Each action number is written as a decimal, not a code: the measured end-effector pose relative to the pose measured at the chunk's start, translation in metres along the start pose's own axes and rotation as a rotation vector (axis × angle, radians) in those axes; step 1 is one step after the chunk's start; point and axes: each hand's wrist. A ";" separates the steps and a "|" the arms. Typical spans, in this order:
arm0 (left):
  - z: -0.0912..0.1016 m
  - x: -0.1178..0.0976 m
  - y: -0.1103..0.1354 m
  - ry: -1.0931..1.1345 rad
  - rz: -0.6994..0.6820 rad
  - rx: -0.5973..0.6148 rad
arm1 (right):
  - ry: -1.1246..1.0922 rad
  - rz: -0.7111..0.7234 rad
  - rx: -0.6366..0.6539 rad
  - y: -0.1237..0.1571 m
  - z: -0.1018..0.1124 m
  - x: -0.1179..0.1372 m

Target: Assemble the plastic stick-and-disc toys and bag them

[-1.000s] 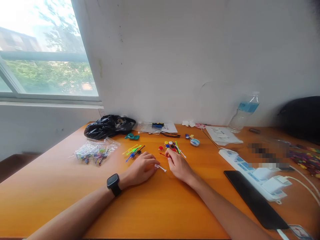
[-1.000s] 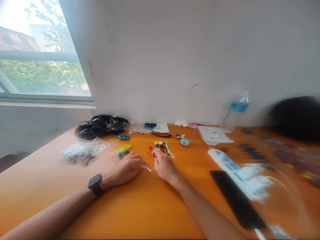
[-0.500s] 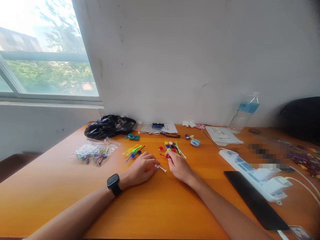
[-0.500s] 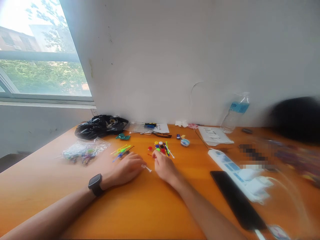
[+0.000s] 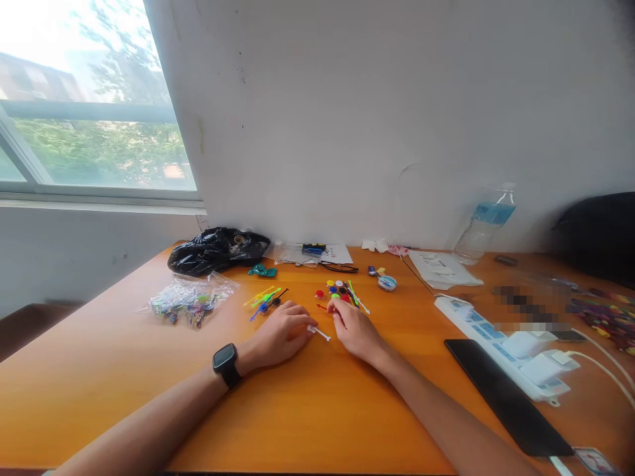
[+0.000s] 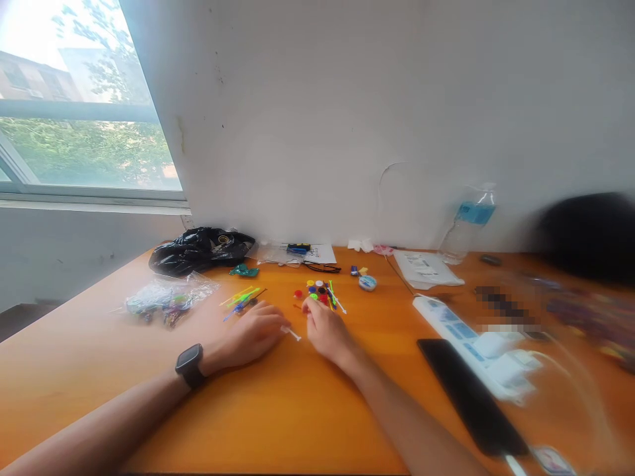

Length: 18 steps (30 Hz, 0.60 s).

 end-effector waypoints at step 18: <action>0.001 -0.002 -0.001 0.000 -0.006 -0.003 | -0.010 -0.013 0.004 0.000 0.003 0.004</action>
Point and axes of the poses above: each hand's wrist, its own y-axis away from the middle knuckle, its own z-axis out of the back of the hand, x = y × z, and after that the axes turned 2 degrees about -y, right-handed
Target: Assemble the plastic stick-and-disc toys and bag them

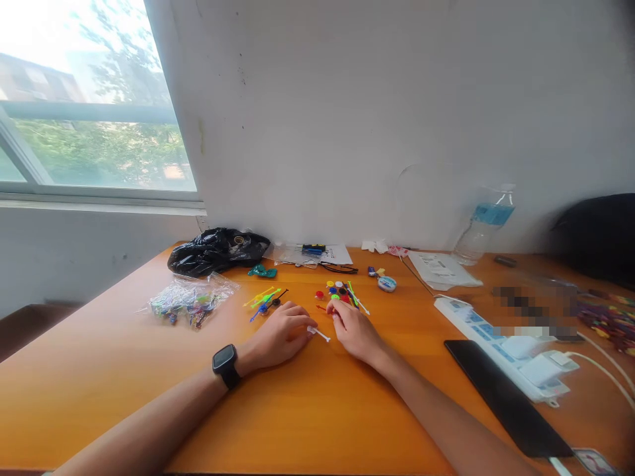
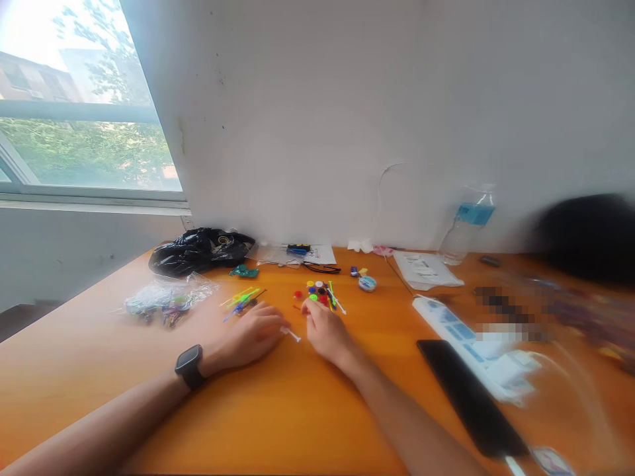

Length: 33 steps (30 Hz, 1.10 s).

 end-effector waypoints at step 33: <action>0.000 0.000 0.000 0.001 0.014 0.025 | 0.029 0.026 -0.008 0.001 -0.002 -0.002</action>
Point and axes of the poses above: each hand's wrist, its own y-axis away from the middle knuckle, its own z-axis out of the back of the hand, x = y × z, and after that the axes turned 2 degrees about -y, right-handed
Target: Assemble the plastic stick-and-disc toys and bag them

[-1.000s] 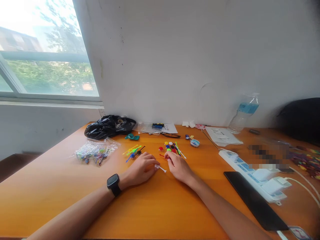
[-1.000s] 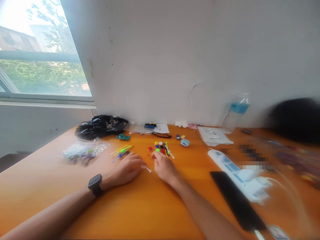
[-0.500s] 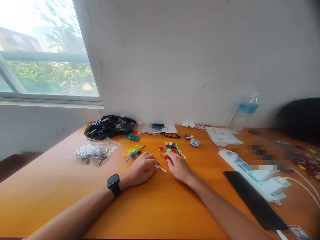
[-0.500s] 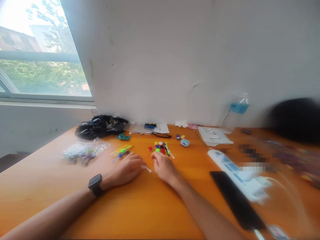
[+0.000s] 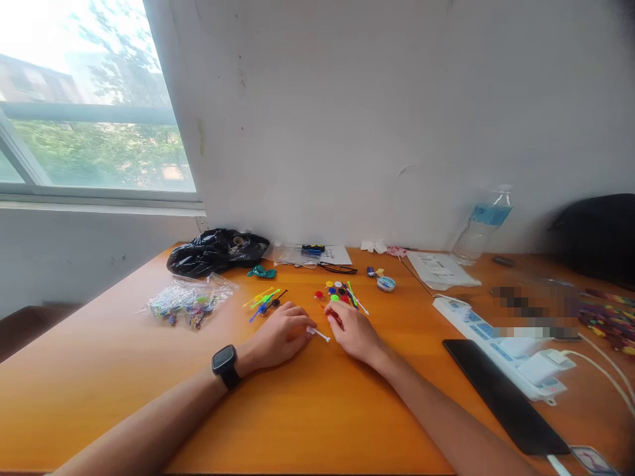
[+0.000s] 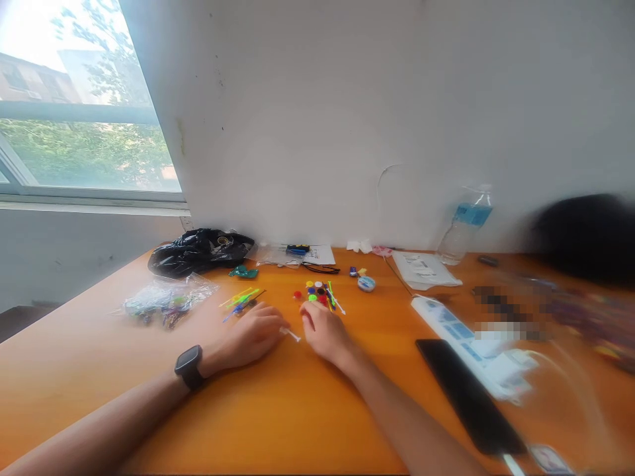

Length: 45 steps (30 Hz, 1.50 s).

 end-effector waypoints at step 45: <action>0.000 0.001 0.001 0.002 -0.015 -0.008 | 0.018 0.007 0.017 0.001 0.001 0.003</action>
Point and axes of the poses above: each hand's wrist, its own y-axis away from the middle knuckle, its own z-axis out of the back of the hand, x = y × z, and after that the axes turned 2 degrees about -y, right-handed
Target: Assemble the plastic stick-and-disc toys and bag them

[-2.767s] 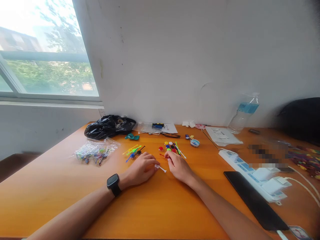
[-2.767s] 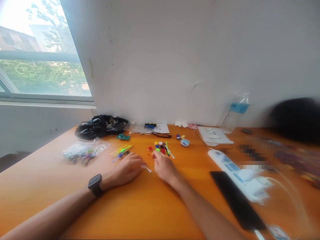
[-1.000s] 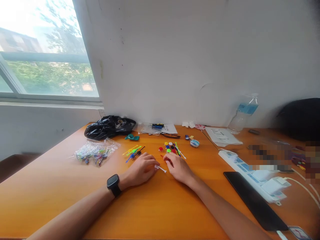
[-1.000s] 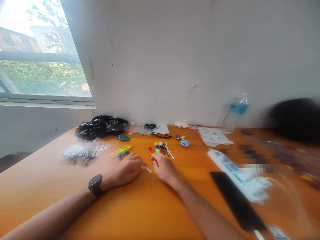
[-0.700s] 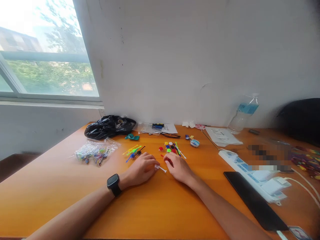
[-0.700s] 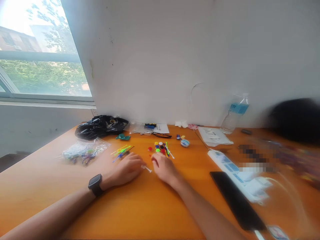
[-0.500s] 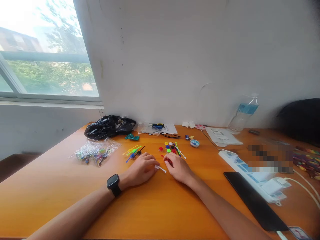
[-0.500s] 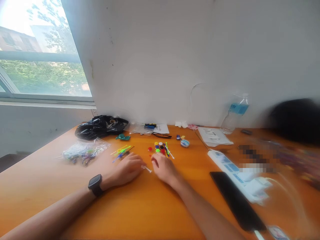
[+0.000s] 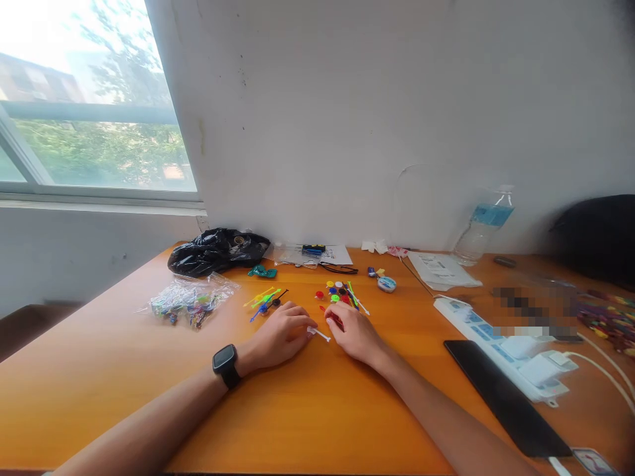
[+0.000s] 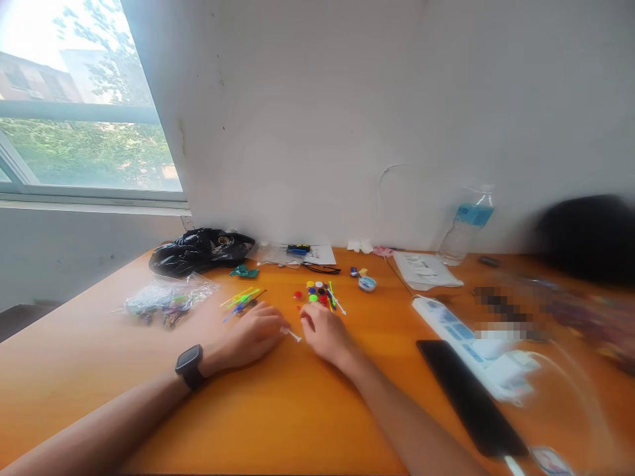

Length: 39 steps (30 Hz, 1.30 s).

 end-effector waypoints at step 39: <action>0.002 -0.003 0.000 -0.001 0.018 -0.010 | -0.018 0.009 -0.001 -0.001 -0.001 -0.003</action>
Point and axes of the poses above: each hand's wrist, its own y-axis away from the middle knuckle, its own z-axis out of the back of the hand, x = y × z, and after that the axes turned 2 degrees about -y, right-handed
